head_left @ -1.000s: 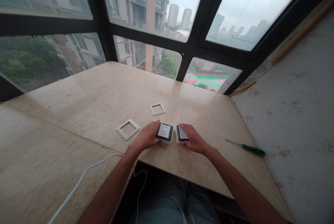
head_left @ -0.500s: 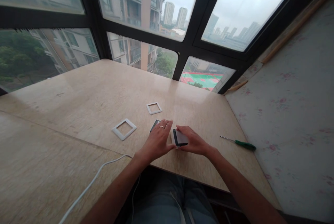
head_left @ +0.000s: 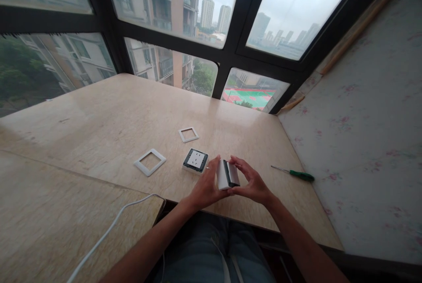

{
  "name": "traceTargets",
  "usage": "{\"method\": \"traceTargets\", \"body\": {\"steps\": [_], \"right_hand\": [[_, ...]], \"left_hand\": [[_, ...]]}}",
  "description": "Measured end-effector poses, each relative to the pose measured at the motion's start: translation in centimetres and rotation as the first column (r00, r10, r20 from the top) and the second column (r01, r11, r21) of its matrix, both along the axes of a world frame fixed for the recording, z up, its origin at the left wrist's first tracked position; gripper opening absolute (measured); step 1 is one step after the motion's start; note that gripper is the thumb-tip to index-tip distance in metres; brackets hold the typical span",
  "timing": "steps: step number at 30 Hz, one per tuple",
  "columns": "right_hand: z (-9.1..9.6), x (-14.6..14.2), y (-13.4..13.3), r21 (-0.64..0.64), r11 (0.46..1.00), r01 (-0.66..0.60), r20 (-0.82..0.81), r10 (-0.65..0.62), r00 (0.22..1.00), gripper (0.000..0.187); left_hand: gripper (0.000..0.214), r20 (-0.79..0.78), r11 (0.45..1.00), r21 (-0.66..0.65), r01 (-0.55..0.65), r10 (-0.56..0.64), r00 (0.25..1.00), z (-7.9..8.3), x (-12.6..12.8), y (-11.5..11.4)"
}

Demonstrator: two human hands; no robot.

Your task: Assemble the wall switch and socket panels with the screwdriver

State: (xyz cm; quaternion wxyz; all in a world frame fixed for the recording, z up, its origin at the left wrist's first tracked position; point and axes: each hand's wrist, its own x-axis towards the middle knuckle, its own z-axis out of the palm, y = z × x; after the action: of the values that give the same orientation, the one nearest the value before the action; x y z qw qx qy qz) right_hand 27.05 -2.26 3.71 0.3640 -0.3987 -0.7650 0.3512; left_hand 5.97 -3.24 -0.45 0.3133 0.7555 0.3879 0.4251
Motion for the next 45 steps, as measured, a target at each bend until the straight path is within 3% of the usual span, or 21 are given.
{"method": "traceTargets", "body": {"steps": [4,7,19,30,38,45], "right_hand": [[-0.5,0.2,-0.5,-0.077,0.996,-0.038,-0.044,0.035,0.998,0.098],[-0.7,0.3,-0.5,-0.088,0.992,-0.089,0.021,0.092,0.996,0.095],[-2.9,-0.3,-0.3,-0.072,0.997,-0.018,-0.004,0.018,1.000,0.091],[-1.6,-0.7,-0.2,-0.015,0.997,-0.072,0.058,0.072,0.996,0.078],[-0.7,-0.9,1.1,0.014,0.984,-0.176,0.126,0.173,0.977,0.080],[-0.5,-0.9,1.0,0.011,0.987,-0.162,0.144,0.159,0.977,0.086]], "left_hand": [[0.105,0.141,0.996,-0.090,-0.008,0.021,0.990,-0.2,0.5,-0.4],[0.096,0.187,0.994,-0.104,0.011,0.009,0.982,-0.3,0.7,-0.4],[0.093,0.089,0.998,-0.067,-0.011,0.017,0.996,-0.8,0.1,0.2],[0.092,0.016,0.994,-0.107,0.025,-0.024,1.000,-0.3,-0.3,0.1],[0.091,0.036,0.990,-0.134,0.033,-0.028,0.999,-0.3,-0.5,0.0],[0.091,0.083,0.990,-0.142,0.006,0.006,0.996,-0.6,-0.2,-0.2]]}}
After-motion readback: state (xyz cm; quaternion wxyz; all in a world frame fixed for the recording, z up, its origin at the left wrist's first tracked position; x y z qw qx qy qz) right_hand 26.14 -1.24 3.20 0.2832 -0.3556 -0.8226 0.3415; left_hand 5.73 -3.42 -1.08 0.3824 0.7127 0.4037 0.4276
